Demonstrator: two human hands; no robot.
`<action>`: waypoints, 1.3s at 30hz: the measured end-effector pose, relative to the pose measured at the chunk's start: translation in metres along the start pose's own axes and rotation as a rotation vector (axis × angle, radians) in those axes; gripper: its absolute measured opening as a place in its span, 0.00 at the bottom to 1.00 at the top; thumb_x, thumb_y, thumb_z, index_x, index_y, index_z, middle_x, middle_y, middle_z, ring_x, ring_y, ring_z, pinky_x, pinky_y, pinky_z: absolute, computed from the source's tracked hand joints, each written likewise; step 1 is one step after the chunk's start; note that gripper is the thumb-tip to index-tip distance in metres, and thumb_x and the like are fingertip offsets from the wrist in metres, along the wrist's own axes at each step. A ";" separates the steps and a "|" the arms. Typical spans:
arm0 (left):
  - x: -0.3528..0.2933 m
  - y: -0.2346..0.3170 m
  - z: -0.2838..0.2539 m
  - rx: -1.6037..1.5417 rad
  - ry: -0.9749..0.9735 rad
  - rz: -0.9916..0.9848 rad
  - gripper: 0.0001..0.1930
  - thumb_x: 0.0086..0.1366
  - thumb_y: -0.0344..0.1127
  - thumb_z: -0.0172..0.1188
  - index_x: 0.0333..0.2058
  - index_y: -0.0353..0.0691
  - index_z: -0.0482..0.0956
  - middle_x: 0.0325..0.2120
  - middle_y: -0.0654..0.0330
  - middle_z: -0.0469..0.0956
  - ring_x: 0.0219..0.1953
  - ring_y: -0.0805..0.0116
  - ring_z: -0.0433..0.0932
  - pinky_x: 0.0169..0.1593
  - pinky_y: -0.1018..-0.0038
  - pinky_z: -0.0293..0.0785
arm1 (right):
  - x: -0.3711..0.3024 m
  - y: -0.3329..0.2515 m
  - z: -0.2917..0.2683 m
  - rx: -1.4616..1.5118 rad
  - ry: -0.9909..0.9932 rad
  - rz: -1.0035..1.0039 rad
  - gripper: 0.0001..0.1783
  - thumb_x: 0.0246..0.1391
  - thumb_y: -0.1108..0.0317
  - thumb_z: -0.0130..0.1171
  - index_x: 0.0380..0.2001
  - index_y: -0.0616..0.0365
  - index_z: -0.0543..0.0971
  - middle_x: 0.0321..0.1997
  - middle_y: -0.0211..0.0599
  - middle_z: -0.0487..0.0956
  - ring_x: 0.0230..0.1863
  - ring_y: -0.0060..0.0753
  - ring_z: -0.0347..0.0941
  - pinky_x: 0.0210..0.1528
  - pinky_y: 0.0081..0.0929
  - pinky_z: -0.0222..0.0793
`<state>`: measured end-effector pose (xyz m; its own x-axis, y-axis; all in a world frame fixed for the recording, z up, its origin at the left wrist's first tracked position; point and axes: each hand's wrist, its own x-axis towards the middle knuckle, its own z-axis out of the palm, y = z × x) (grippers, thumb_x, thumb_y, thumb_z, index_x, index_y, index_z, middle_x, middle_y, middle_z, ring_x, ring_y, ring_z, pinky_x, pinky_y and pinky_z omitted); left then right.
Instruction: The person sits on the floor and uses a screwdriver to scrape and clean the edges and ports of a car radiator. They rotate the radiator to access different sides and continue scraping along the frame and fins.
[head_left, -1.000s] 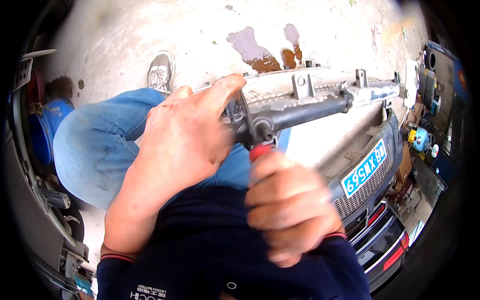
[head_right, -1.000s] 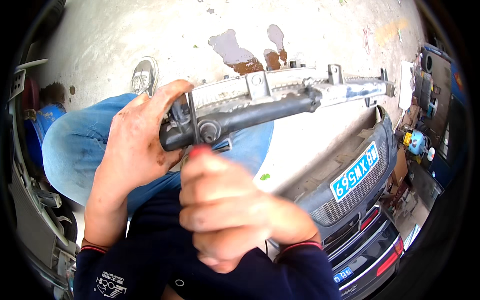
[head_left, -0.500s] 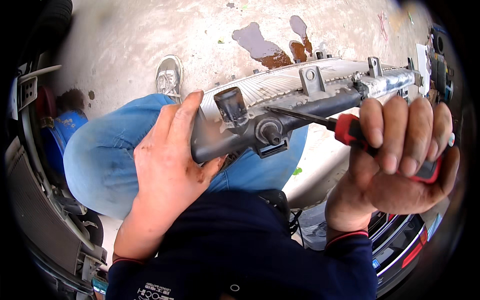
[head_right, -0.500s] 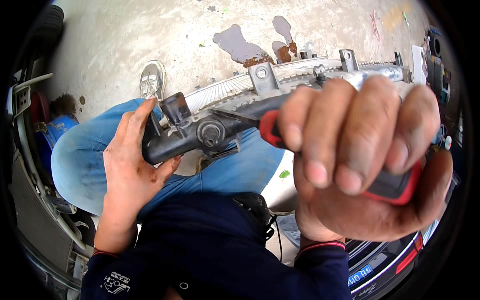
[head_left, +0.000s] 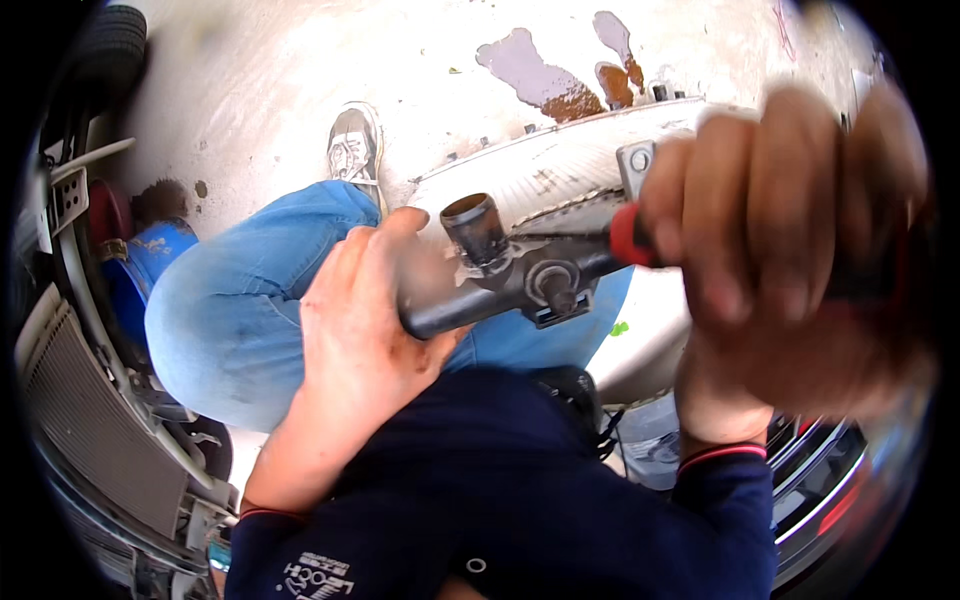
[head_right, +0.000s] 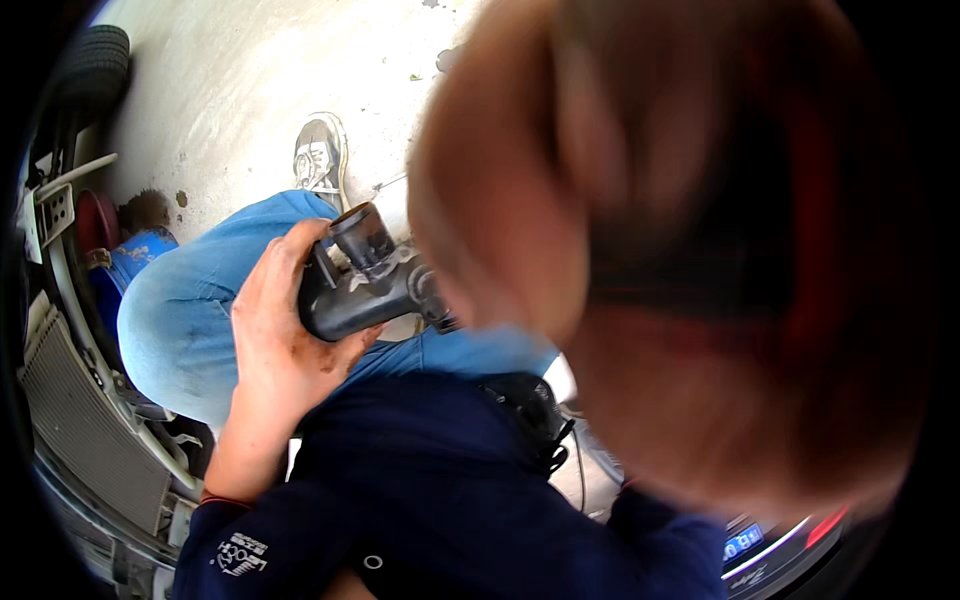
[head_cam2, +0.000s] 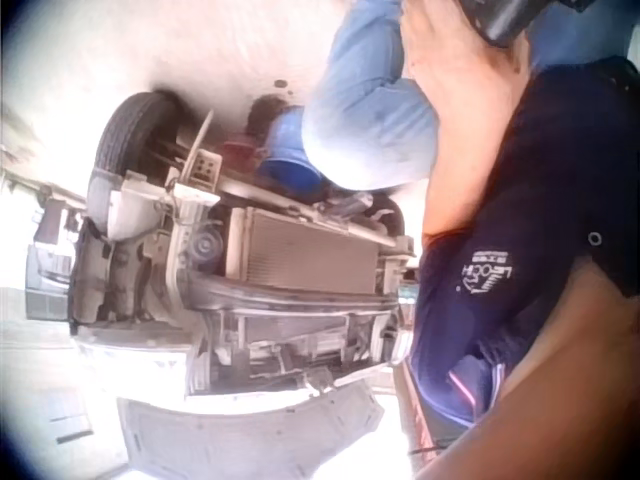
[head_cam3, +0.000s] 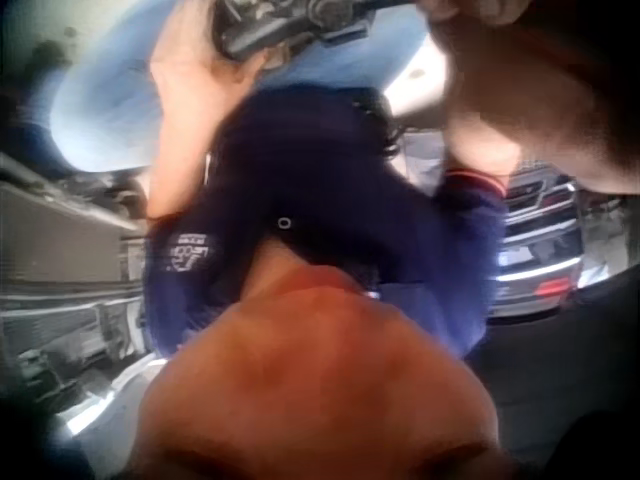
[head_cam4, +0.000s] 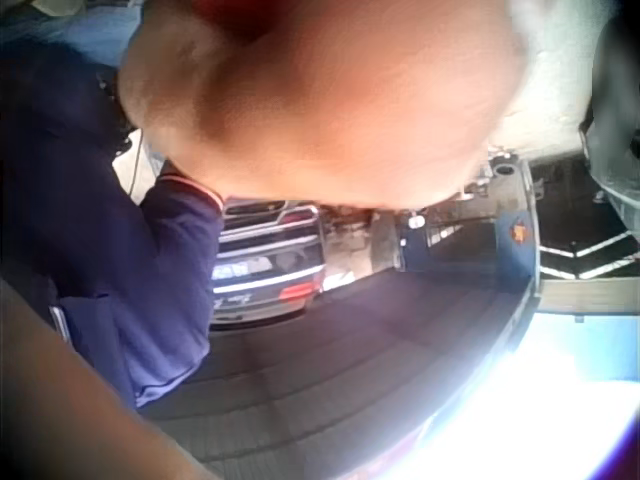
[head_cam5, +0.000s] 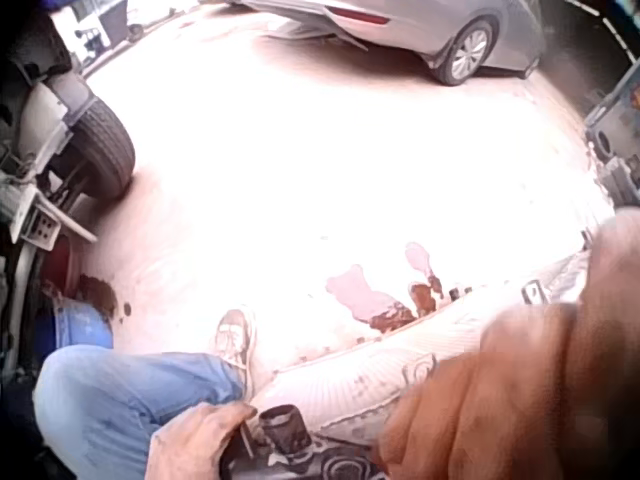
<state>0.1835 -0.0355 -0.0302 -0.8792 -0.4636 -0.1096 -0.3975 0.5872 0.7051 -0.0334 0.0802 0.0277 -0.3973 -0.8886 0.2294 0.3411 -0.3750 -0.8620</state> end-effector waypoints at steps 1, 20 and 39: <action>-0.001 0.000 -0.003 0.002 -0.006 -0.003 0.41 0.37 0.30 0.79 0.55 0.37 0.74 0.39 0.49 0.80 0.37 0.47 0.80 0.44 0.62 0.78 | -0.004 -0.004 0.008 -0.056 0.066 -0.008 0.16 0.70 0.50 0.40 0.30 0.44 0.64 0.22 0.24 0.70 0.21 0.24 0.68 0.35 0.33 0.68; 0.005 -0.001 -0.018 0.029 -0.081 0.067 0.42 0.31 0.30 0.79 0.53 0.46 0.79 0.33 0.59 0.80 0.35 0.52 0.77 0.39 0.61 0.76 | -0.077 -0.006 0.061 -0.083 0.643 -0.222 0.19 0.69 0.45 0.48 0.30 0.44 0.67 0.20 0.23 0.70 0.19 0.22 0.66 0.29 0.27 0.65; -0.021 -0.014 -0.008 0.160 -0.063 0.196 0.47 0.35 0.45 0.85 0.54 0.28 0.76 0.47 0.46 0.82 0.44 0.52 0.85 0.50 0.67 0.79 | -0.083 -0.001 -0.017 0.284 0.506 0.041 0.12 0.68 0.55 0.46 0.32 0.47 0.67 0.26 0.25 0.72 0.27 0.23 0.70 0.40 0.33 0.66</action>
<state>0.2097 -0.0393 -0.0323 -0.9560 -0.2920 -0.0287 -0.2505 0.7616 0.5977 -0.0155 0.1588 0.0021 -0.7130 -0.6930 -0.1061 0.5518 -0.4613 -0.6948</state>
